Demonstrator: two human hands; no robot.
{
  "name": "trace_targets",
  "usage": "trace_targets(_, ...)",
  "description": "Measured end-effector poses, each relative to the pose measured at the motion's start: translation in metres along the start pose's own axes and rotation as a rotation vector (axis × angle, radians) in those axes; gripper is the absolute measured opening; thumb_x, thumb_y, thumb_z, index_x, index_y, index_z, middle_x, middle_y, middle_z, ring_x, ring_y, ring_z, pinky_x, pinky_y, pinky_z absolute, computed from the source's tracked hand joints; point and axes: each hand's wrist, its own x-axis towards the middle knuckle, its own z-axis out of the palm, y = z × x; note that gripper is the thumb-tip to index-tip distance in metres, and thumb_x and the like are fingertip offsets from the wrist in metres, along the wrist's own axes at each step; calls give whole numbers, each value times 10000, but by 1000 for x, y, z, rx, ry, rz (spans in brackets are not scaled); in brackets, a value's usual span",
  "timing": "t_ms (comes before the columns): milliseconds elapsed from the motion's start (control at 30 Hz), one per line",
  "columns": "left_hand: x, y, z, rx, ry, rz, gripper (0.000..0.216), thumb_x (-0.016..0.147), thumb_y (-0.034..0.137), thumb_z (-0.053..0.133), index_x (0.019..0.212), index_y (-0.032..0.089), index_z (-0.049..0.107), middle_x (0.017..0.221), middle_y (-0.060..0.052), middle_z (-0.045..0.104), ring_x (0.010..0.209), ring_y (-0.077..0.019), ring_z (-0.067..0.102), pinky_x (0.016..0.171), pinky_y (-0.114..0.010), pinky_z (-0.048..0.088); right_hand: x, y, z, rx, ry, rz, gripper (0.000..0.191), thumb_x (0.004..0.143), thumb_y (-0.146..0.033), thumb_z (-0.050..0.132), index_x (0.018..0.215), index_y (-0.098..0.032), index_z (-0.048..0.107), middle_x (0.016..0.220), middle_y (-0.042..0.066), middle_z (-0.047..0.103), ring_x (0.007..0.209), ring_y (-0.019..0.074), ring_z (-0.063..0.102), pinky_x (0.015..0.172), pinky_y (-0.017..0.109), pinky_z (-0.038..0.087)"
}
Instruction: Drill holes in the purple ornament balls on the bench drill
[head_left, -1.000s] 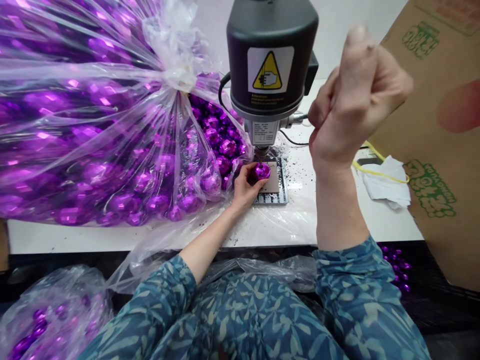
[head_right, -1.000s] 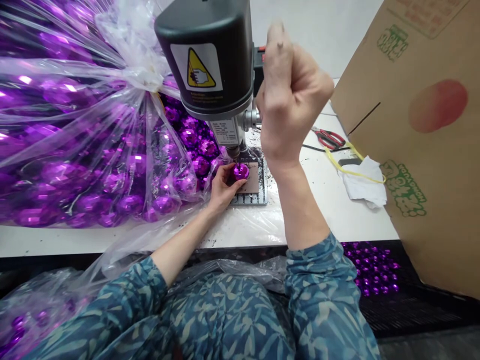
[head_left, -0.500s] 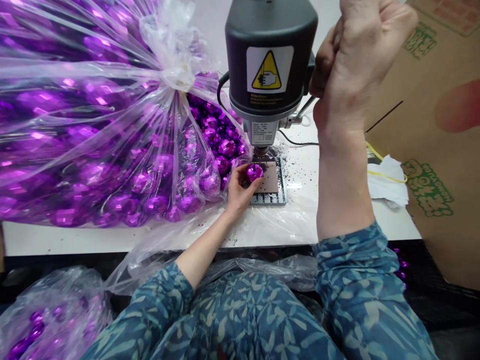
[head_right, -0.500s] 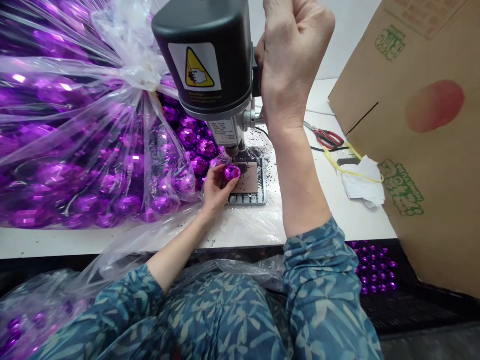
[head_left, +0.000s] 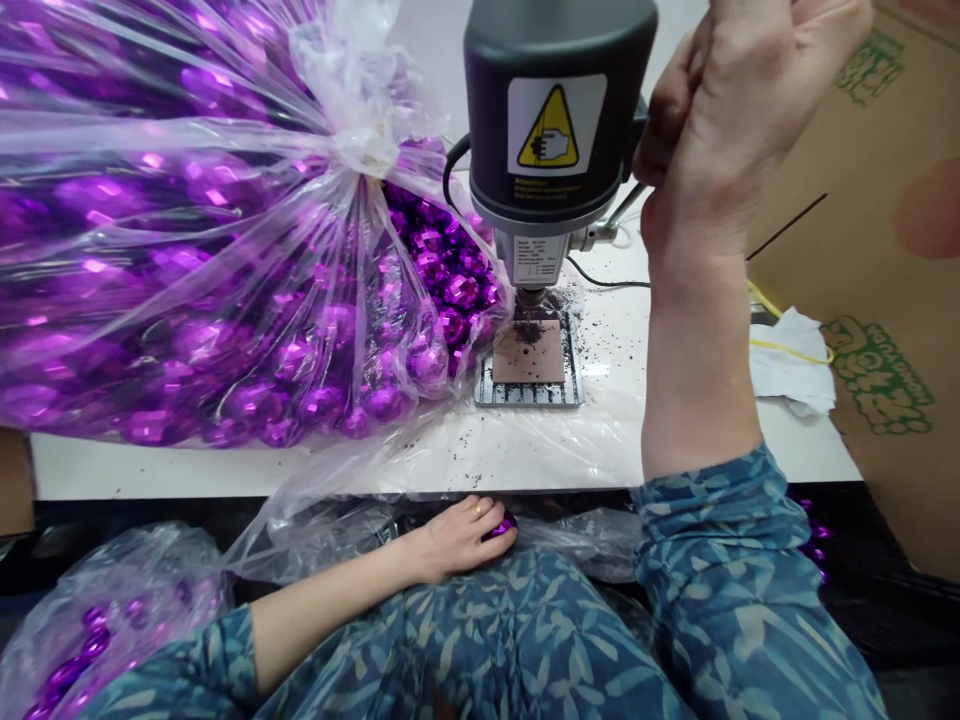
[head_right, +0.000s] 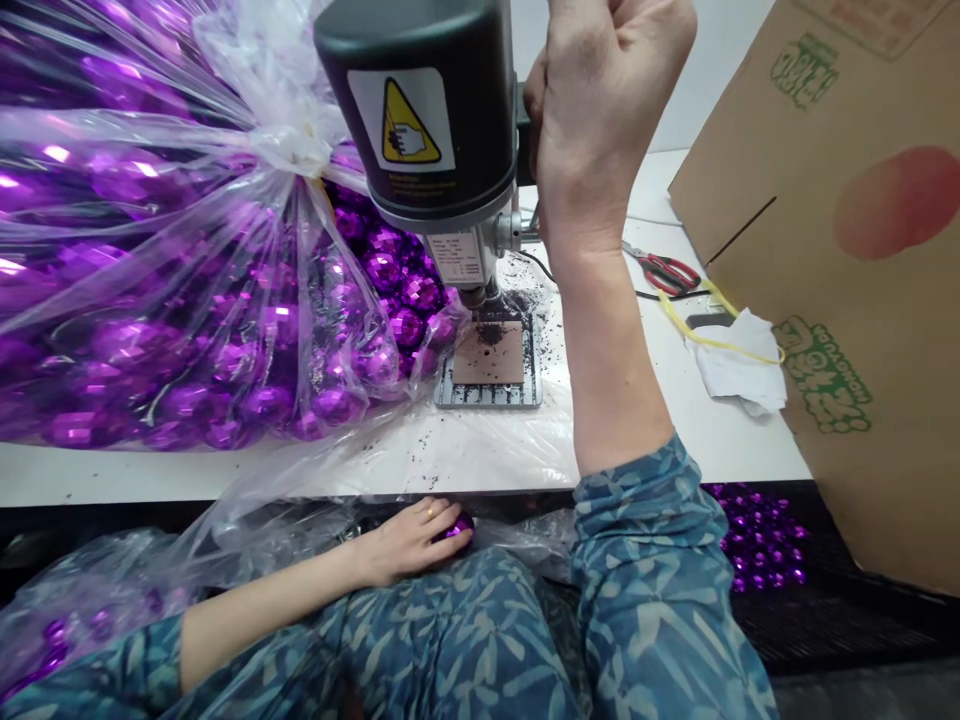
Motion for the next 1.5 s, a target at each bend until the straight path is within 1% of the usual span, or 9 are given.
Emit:
trace_targets(67,-1,-3,0,17,48,23,386,952,165,512,1321,190,622,1188,-157,735,991,-251,688,836,-359,560,0,1,0,15,0,0,528,940,-107,436,489,-253,205,363,-89,243,346,2,292,397,164,192)
trace_targets(167,13,-23,-9,53,382,15,333,988,158,493,1304,149,600,1102,-133,733,952,-201,677,814,-315,572,-1,2,-1,32,0,-7,505,958,-142,435,507,-254,238,366,-86,265,349,14,328,407,181,202)
trace_targets(300,53,-80,-37,227,660,-267,418,954,24,457,1333,156,574,1148,-137,704,1126,-230,650,920,-376,579,1,5,-1,32,10,-33,525,970,-142,437,493,-258,252,368,-76,275,357,30,345,423,208,223)
trace_targets(500,99,-151,-90,297,179,-926,389,879,49,542,1242,131,656,1347,-234,608,1287,-418,552,1019,-598,481,2,6,1,52,22,-57,570,977,-86,445,476,-269,246,363,-75,229,331,47,246,404,263,177)
trace_targets(633,99,-140,-107,123,385,-900,344,940,171,578,1274,188,656,1352,-193,592,1235,-362,582,1046,-586,475,1,5,2,57,20,-39,566,991,-81,402,475,-264,257,367,-76,215,328,51,231,406,261,169)
trace_targets(767,99,-101,-92,-491,740,-768,414,978,423,595,1349,240,587,1336,-131,603,1141,-263,646,940,-457,581,1,5,2,63,27,-56,556,1000,-94,387,494,-265,233,381,-80,201,334,43,235,408,246,171)
trace_targets(1000,121,-106,-38,-1657,784,-975,441,971,548,570,1298,253,542,1147,-87,720,869,-193,738,795,-376,635,0,5,2,67,17,-46,543,1007,-94,361,511,-267,220,399,-78,182,338,44,221,404,244,162)
trace_targets(1267,125,-131,-28,-1734,917,-1033,452,946,495,643,1296,243,507,1104,-70,718,817,-179,749,874,-404,618,-1,4,1,78,27,-42,541,983,-107,421,494,-259,247,352,-89,240,324,27,277,405,209,175)
trace_targets(1500,129,-142,-16,-1239,1023,-937,599,804,582,786,1240,247,549,1149,-79,729,993,-196,723,837,-328,595,-3,0,1,52,2,-33,538,954,-196,472,475,-253,233,350,-96,252,337,5,301,420,178,204)
